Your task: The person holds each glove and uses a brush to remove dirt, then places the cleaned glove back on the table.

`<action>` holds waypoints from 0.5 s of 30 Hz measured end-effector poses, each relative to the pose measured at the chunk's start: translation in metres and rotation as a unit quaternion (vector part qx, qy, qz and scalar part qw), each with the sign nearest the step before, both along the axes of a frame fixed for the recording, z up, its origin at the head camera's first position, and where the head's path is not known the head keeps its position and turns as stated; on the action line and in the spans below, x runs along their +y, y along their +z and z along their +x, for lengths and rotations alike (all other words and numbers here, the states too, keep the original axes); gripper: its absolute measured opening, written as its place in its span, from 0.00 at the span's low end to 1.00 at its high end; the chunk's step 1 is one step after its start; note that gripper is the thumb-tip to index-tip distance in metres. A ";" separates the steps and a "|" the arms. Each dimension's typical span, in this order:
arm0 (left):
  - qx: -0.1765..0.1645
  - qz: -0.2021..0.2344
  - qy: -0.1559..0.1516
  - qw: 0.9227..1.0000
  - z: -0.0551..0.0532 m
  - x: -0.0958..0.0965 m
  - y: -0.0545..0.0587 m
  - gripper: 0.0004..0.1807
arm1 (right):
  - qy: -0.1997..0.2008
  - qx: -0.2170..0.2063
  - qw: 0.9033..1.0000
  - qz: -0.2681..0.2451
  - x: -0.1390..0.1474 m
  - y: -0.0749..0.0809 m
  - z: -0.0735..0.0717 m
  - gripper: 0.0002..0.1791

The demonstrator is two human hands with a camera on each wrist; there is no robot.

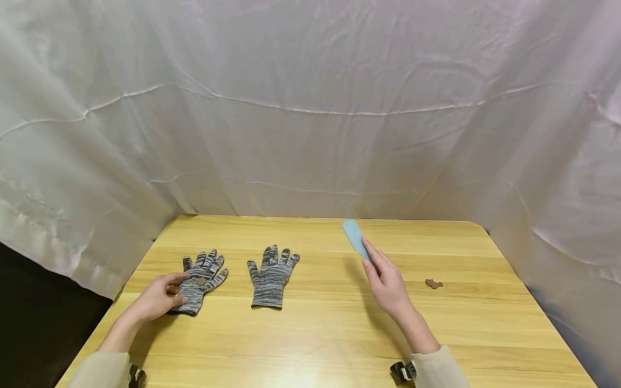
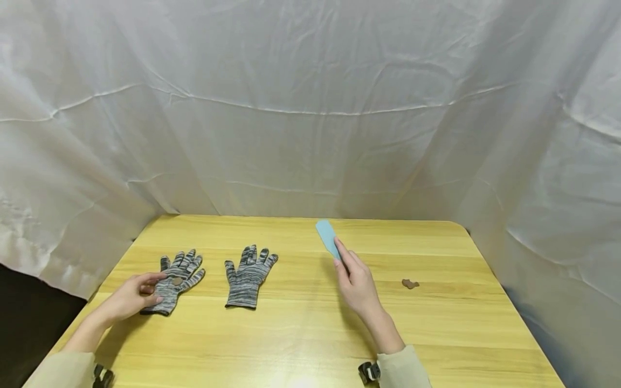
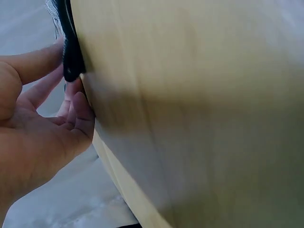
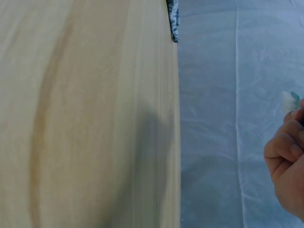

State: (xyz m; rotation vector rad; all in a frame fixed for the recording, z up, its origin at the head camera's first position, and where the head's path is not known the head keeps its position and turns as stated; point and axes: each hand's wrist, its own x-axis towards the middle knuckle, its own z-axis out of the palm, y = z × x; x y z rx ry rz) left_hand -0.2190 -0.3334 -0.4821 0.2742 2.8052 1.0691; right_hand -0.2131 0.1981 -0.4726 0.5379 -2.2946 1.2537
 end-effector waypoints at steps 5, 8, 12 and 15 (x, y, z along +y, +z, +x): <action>-0.022 -0.012 0.017 1.000 -0.001 0.004 0.003 0.32 | 0.004 -0.008 1.000 -0.001 0.000 0.001 0.001 0.28; -0.026 -0.017 0.020 0.999 -0.001 0.005 0.004 0.33 | 0.004 -0.010 1.000 -0.002 0.000 0.001 0.002 0.28; -0.022 -0.003 0.015 1.000 0.000 0.007 0.004 0.33 | 0.000 -0.005 1.000 0.000 0.000 0.002 0.002 0.28; -0.027 0.017 0.009 0.999 0.002 0.007 0.004 0.34 | 0.001 0.002 1.000 -0.002 -0.001 0.002 0.001 0.28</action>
